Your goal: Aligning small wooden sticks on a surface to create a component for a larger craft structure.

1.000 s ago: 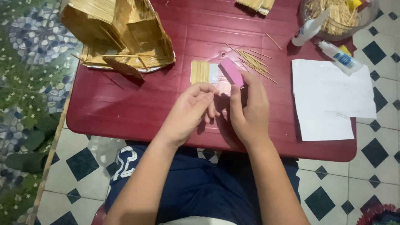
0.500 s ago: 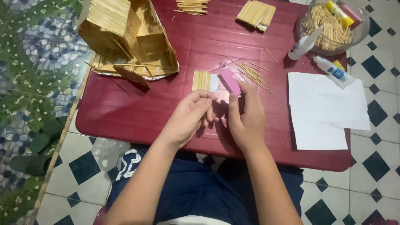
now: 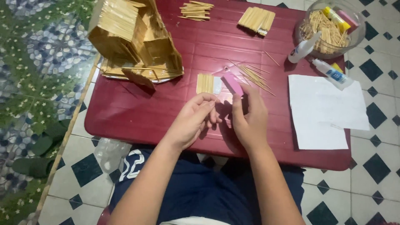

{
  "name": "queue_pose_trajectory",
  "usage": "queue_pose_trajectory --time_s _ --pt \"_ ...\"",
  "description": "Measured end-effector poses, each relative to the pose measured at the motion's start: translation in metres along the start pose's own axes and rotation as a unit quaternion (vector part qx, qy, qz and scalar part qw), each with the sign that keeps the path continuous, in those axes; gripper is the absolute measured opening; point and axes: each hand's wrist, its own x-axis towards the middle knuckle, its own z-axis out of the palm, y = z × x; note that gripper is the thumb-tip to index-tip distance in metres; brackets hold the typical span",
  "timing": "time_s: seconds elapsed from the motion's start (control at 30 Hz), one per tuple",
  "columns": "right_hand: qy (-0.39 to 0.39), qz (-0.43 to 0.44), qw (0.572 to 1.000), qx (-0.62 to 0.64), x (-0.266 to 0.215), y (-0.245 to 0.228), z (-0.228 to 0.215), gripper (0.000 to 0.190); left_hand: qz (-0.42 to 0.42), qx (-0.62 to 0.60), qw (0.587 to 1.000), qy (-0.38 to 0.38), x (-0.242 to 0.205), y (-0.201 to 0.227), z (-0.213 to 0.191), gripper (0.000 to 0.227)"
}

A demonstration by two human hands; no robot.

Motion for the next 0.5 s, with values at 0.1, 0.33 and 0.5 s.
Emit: queue_pose_trajectory --time_s 0.1,0.33,0.5 --pt "-0.002 0.003 1.0 -0.007 -0.001 0.002 0.0 0.028 -0.003 -0.011 1.0 0.0 -0.002 0.004 0.001 0.021" --pt "-0.036 -0.03 0.999 -0.005 -0.003 0.007 0.003 0.032 0.005 -0.039 0.999 0.004 -0.006 0.012 0.007 0.02" --pt "-0.021 -0.038 0.999 -0.029 -0.002 0.009 0.007 0.033 0.008 -0.038 0.999 -0.001 0.0 0.0 0.002 0.018"
